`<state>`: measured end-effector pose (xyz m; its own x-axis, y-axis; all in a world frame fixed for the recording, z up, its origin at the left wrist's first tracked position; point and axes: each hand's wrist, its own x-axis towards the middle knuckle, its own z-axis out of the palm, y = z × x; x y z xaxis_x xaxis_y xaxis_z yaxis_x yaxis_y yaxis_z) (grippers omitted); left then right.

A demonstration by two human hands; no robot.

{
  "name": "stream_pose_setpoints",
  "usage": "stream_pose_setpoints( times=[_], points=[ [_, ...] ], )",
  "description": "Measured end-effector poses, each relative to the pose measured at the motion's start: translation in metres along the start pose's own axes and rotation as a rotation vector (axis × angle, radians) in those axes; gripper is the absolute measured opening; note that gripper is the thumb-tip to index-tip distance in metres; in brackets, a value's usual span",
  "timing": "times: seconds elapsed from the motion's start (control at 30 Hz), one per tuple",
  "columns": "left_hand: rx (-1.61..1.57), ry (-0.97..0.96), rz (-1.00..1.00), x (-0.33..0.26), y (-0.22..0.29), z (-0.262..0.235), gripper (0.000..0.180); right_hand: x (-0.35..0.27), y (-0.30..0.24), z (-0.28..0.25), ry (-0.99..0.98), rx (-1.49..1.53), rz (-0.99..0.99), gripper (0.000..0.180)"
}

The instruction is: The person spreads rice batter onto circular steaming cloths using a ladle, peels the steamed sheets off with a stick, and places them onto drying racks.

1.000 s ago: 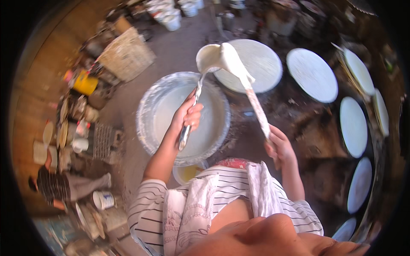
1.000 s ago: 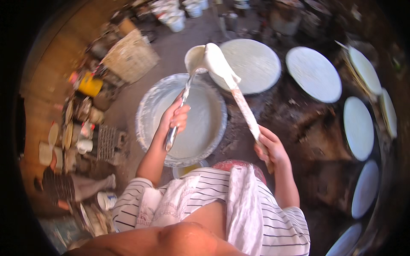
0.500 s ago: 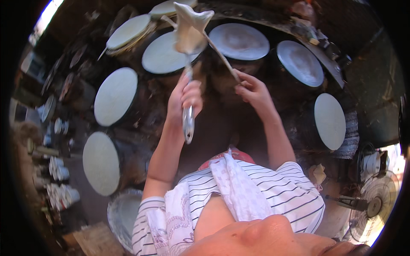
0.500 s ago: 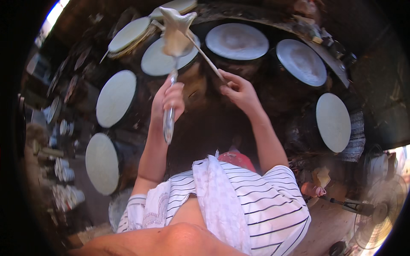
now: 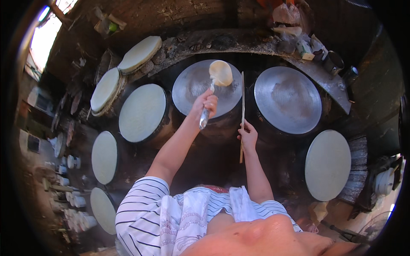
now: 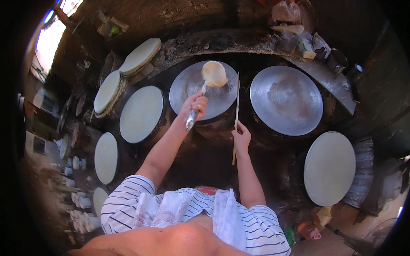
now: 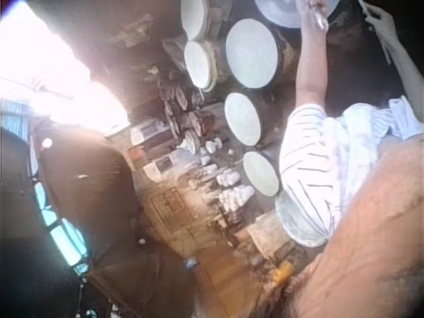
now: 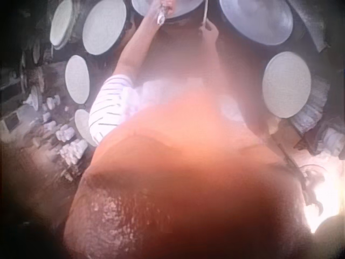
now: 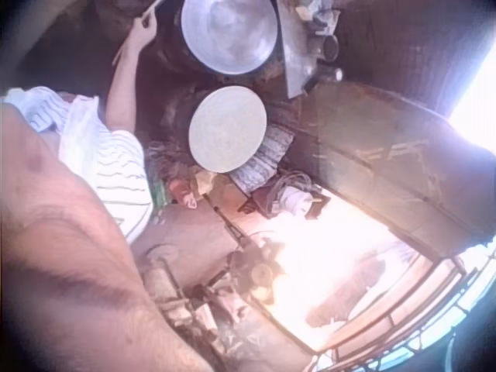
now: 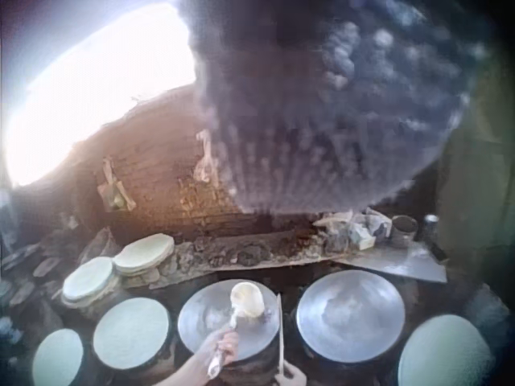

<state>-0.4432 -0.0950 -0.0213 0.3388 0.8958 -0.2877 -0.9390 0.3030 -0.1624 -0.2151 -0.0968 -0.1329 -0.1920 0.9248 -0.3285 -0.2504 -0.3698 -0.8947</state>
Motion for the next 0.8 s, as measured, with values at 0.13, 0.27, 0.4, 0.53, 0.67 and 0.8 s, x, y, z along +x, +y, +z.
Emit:
stream_pose_setpoints(
  times=[0.13,0.27,0.4,0.53,0.67,0.8],
  points=[
    [1.233,0.451,0.499,0.038,-0.021,-0.011,0.043,0.029,0.027,0.018,0.096,0.079,-0.018,0.044],
    [2.723,0.417,1.032,0.046,0.039,-0.043,0.053,0.043,0.057,0.035,0.191,-0.234,-0.230,0.051],
    [2.862,0.496,0.941,0.061,0.095,-0.035,0.049,0.075,0.028,0.095,0.324,-0.380,-0.335,0.050],
    [2.838,0.497,0.916,0.068,0.147,-0.008,0.049,0.045,0.042,0.082,0.407,-0.865,-0.655,0.044],
    [2.719,0.577,0.742,0.058,0.162,-0.020,0.050,0.056,0.018,0.142,0.284,-1.049,-0.579,0.044],
    [2.695,0.595,0.814,0.071,0.198,-0.022,0.052,0.078,-0.014,0.128,0.402,-1.121,-0.715,0.036]
  ],
)
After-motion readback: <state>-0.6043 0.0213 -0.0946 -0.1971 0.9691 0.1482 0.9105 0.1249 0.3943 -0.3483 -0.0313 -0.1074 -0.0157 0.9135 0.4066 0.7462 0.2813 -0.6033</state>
